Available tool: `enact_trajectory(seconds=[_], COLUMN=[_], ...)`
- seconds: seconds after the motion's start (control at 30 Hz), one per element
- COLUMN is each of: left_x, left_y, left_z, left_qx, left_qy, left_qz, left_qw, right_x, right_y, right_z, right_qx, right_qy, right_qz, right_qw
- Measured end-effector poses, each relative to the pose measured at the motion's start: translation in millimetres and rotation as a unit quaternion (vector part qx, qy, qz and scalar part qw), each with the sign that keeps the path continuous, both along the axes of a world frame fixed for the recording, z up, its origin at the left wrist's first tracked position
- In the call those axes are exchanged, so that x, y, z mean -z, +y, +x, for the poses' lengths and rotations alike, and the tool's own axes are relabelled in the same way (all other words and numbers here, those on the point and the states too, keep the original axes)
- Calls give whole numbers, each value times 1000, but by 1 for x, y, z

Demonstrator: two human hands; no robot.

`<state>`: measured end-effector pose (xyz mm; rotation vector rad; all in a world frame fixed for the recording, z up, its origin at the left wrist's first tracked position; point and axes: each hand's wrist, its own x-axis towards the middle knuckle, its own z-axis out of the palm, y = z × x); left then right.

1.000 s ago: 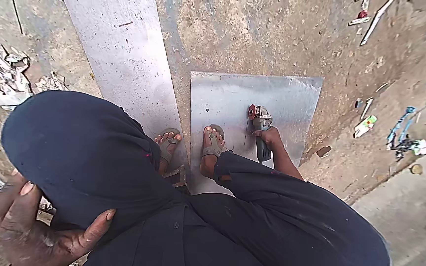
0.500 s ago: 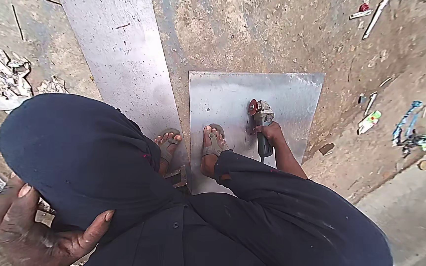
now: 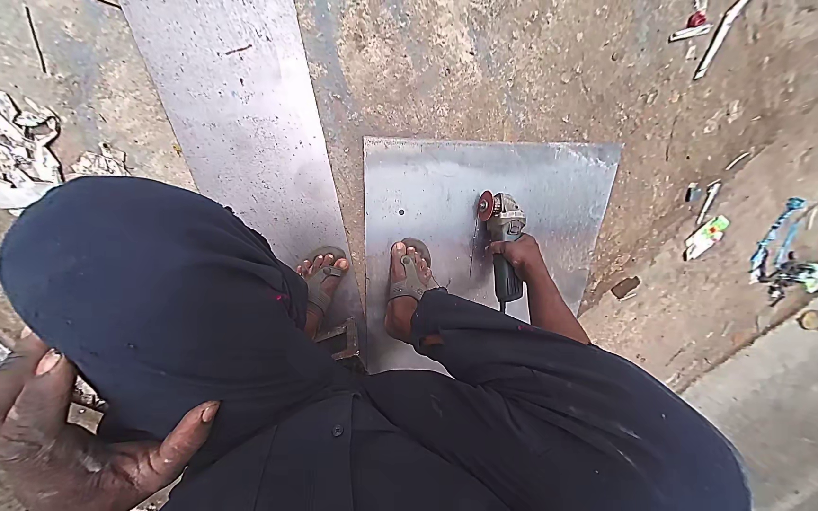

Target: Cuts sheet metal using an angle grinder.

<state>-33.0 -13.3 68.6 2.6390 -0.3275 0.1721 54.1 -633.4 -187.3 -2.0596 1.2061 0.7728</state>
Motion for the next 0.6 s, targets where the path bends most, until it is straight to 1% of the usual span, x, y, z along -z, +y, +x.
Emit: enact_trajectory(seconds=[0.43, 0.6], left_x=[4, 1], left_y=[5, 0], left_z=[-3, -1], left_qx=[-3, -1], left_qy=[-9, 15], left_qz=[6, 1], left_qw=[1000, 1000], right_x=[-1, -1], right_y=[2, 0], right_z=[-1, 1], right_qx=[-5, -12], right_qy=[7, 11], right_qz=[-3, 0], right_qw=[1000, 1000])
